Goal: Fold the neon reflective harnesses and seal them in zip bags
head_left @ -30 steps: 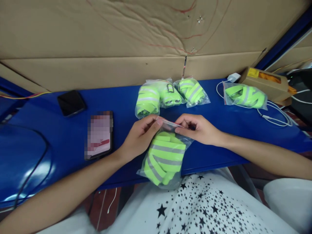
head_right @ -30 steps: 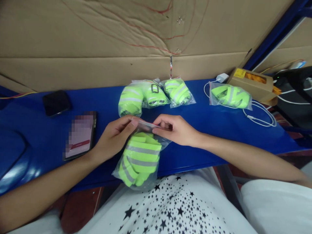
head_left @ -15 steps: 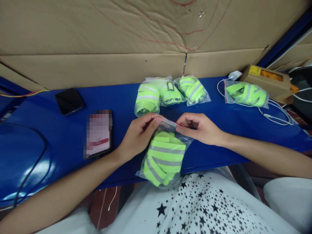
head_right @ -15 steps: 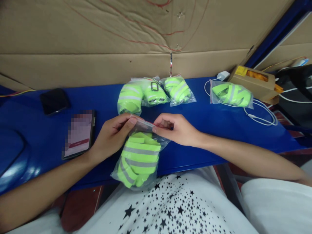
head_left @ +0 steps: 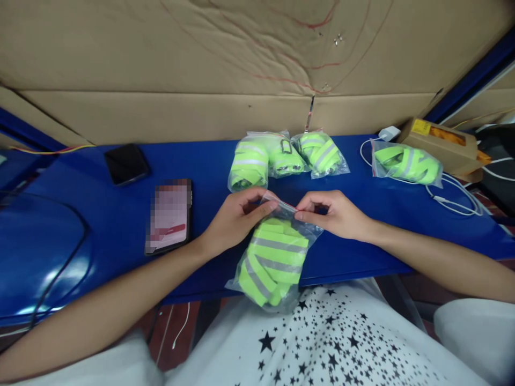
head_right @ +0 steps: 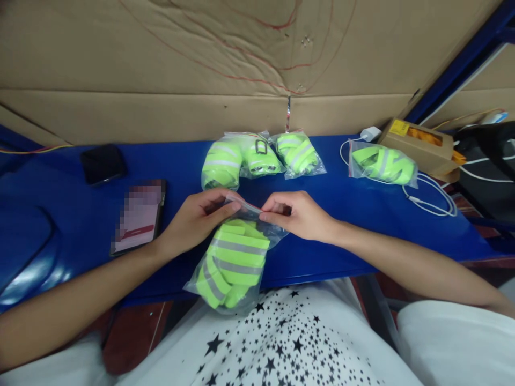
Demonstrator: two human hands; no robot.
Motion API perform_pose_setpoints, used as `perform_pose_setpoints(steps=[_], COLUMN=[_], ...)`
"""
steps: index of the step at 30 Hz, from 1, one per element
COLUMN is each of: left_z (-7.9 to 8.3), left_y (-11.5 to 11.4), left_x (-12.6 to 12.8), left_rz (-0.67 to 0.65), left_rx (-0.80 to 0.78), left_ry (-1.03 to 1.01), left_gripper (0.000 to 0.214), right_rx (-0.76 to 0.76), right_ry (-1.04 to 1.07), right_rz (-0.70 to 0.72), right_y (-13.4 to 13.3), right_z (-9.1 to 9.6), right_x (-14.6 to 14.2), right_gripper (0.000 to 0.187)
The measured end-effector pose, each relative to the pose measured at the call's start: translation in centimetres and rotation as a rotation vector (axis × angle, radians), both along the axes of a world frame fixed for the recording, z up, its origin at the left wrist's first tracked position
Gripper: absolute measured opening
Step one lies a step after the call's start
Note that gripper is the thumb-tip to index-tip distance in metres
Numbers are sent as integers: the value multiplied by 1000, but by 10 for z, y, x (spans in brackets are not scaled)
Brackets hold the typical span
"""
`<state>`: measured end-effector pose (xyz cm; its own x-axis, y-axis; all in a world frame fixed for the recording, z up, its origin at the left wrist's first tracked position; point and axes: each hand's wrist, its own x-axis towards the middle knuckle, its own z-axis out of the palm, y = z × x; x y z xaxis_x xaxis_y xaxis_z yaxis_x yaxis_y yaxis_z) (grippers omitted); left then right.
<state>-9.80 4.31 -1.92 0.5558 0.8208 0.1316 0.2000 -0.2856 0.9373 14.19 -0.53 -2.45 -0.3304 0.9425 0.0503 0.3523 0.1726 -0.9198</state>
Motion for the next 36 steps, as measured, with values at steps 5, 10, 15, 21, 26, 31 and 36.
perform_pose_setpoints(steps=[5, 10, 15, 21, 26, 31, 36], left_z=[-2, -2, -3, -8, -8, -3, 3], left_y=[1, -2, 0, 0, -2, -2, 3], left_x=[1, 2, 1, -1, 1, 1, -4], left_rz=[-7, -29, -51, -91, -91, -79, 10], left_rx=[36, 40, -25, -42, -32, 4, 29], left_ry=[22, 30, 43, 74, 52, 26, -16], left_gripper=[25, 25, 25, 24, 22, 18, 21], right_rx=[40, 71, 130, 158, 274, 394, 392], right_ry=[8, -6, -17, -22, -101, -139, -198], right_rz=[1, -3, 16, 50, 43, 44, 52], right_y=[2, -1, -3, -4, -4, -4, 2], right_z=[-6, -1, -2, -6, -7, -8, -4], right_x=[-5, -9, -13, -20, -21, -21, -10], right_gripper=[25, 24, 22, 23, 20, 17, 23])
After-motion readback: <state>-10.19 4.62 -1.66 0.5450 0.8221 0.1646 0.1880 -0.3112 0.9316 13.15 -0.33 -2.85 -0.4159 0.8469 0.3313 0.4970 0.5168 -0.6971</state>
